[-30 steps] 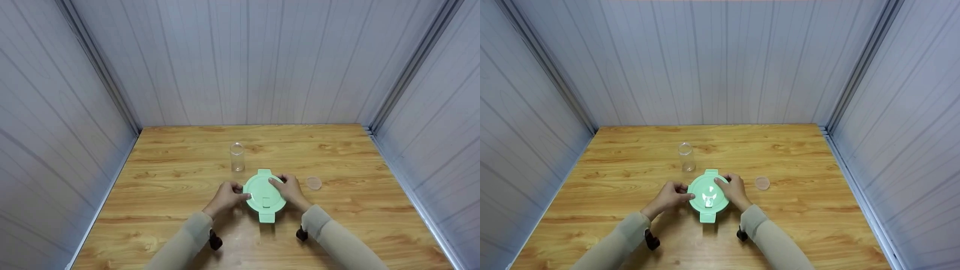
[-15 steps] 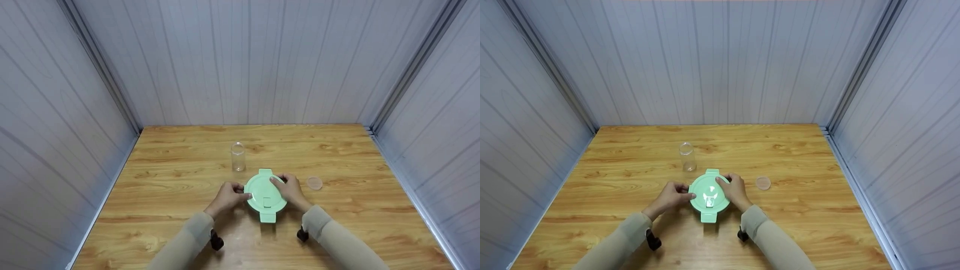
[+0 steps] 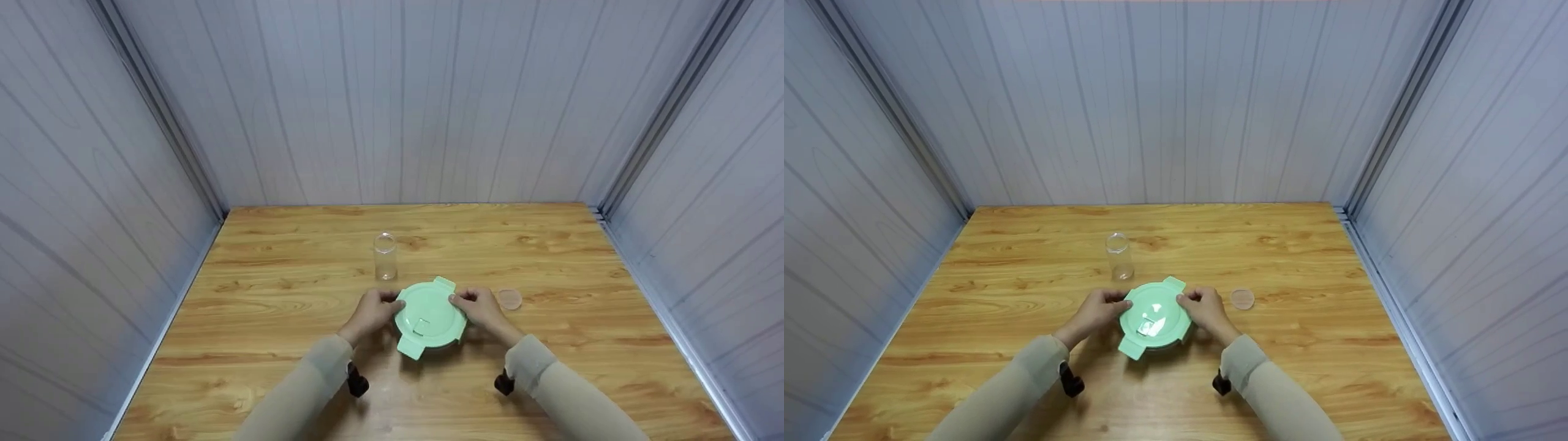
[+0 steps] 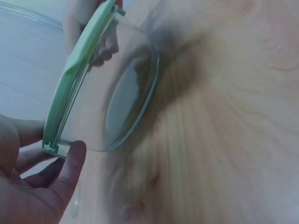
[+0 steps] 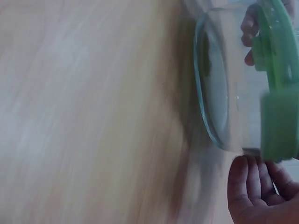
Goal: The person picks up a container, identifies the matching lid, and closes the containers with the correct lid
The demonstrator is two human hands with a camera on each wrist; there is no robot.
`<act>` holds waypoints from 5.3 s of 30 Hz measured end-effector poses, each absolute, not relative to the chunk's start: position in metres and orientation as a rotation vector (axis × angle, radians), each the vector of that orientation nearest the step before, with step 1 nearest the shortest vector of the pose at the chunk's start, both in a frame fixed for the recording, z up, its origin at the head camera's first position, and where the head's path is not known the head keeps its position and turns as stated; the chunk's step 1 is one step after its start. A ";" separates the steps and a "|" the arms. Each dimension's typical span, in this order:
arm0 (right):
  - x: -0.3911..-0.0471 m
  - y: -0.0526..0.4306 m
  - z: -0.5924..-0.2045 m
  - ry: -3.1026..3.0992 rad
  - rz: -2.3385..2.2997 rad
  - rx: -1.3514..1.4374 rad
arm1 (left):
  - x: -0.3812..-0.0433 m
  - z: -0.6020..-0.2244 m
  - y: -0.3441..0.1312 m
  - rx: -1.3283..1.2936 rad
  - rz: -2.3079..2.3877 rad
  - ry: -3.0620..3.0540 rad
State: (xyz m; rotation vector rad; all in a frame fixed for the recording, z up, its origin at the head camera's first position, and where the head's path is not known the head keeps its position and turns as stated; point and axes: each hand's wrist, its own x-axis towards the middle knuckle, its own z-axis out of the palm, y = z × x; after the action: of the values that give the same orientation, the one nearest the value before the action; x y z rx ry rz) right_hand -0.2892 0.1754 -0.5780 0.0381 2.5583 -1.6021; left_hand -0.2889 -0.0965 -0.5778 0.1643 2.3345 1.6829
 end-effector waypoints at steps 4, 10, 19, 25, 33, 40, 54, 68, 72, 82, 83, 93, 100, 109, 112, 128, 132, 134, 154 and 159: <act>-0.284 0.181 -0.577 2.506 -1.640 0.017 | -0.299 -0.578 -0.096 0.211 1.637 2.344; -0.274 0.180 -0.578 2.511 -1.675 0.037 | -0.311 -0.576 -0.098 0.202 1.579 2.310; -0.258 0.172 -0.575 2.535 -1.592 0.083 | -0.320 -0.570 -0.098 0.259 1.597 2.233; -0.256 0.174 -0.573 2.513 -1.576 0.132 | -0.318 -0.569 -0.099 0.298 1.581 2.332; -0.270 0.177 -0.567 2.578 -1.580 0.205 | -0.303 -0.568 -0.115 0.155 1.538 2.392; -0.287 0.173 -0.561 2.640 -1.428 0.105 | -0.287 -0.568 -0.123 0.153 1.543 2.407; -0.291 0.173 -0.563 2.617 -1.424 0.078 | -0.285 -0.568 -0.120 0.163 1.539 2.382; -0.275 0.179 -0.568 2.677 -1.424 0.137 | -0.293 -0.570 -0.116 0.130 1.549 2.383; -0.276 0.180 -0.568 2.674 -1.447 0.086 | -0.290 -0.571 -0.117 0.143 1.561 2.364; -0.278 0.182 -0.568 2.601 -1.424 -0.002 | -0.290 -0.574 -0.116 0.144 1.581 2.349; -0.278 0.182 -0.567 2.595 -1.419 -0.002 | -0.290 -0.574 -0.116 0.142 1.586 2.344; -0.280 0.183 -0.566 2.546 -1.417 -0.018 | -0.291 -0.575 -0.114 0.098 1.637 2.324; -0.283 0.185 -0.565 2.486 -1.438 -0.068 | -0.292 -0.575 -0.114 0.079 1.651 2.287; -0.285 0.186 -0.565 2.398 -1.458 -0.082 | -0.293 -0.575 -0.115 0.069 1.631 2.296; -0.286 0.187 -0.566 2.396 -1.451 -0.118 | -0.293 -0.576 -0.115 0.078 1.644 2.303; -0.288 0.173 -0.561 2.439 -1.432 0.035 | -0.288 -0.578 -0.109 0.083 1.684 2.354; -0.294 0.166 -0.562 2.498 -1.394 0.035 | -0.283 -0.578 -0.109 0.077 1.676 2.402; -0.297 0.163 -0.564 2.507 -1.396 0.039 | -0.279 -0.576 -0.109 0.064 1.660 2.429; -0.309 0.158 -0.573 2.469 -1.420 0.003 | -0.258 -0.571 -0.104 -0.032 1.549 2.649; -0.309 0.157 -0.572 2.475 -1.412 -0.002 | -0.260 -0.567 -0.104 -0.096 1.580 2.536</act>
State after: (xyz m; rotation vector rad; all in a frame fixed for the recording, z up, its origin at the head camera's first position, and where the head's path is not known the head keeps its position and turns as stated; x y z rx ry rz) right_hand -0.3091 0.1571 -0.5721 -0.0019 2.4748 -1.4115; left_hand -0.2603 -0.1043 -0.5670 -0.0962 2.5364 1.5797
